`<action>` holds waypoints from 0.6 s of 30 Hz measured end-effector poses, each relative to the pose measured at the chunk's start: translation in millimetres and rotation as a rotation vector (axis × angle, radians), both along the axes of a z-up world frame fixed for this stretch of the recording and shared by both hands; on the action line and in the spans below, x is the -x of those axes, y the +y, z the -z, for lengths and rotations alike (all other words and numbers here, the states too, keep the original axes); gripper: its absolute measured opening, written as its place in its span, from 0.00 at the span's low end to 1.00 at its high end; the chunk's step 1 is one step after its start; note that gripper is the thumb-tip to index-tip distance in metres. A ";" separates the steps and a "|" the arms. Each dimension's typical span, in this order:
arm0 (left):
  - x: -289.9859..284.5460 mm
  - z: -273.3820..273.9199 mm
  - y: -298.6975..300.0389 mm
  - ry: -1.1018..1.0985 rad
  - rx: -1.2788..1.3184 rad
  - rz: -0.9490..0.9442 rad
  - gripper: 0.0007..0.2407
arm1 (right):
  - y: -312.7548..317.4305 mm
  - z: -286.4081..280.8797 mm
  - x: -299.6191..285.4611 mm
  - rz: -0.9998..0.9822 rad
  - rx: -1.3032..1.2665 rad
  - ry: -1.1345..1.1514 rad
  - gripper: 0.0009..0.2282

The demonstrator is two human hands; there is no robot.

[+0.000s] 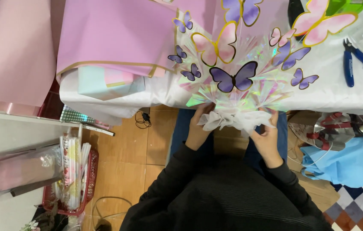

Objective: The person wraps a rectangular cardboard box with a sheet of pink paper featuring butterfly designs. They fold the paper around the box, tuck the edges, and secure the wrapping with tape. The person then smooths the paper and folds the ends to complete the package.

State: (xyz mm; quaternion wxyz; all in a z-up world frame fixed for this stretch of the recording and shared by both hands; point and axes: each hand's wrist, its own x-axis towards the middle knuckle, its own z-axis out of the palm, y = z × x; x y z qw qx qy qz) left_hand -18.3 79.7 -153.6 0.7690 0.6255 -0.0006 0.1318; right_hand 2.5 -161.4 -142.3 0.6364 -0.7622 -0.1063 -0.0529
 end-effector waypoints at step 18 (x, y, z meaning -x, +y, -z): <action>-212.8 -134.1 63.2 0.075 -0.628 0.106 0.20 | -170.5 -34.0 5.6 -0.160 0.196 0.464 0.21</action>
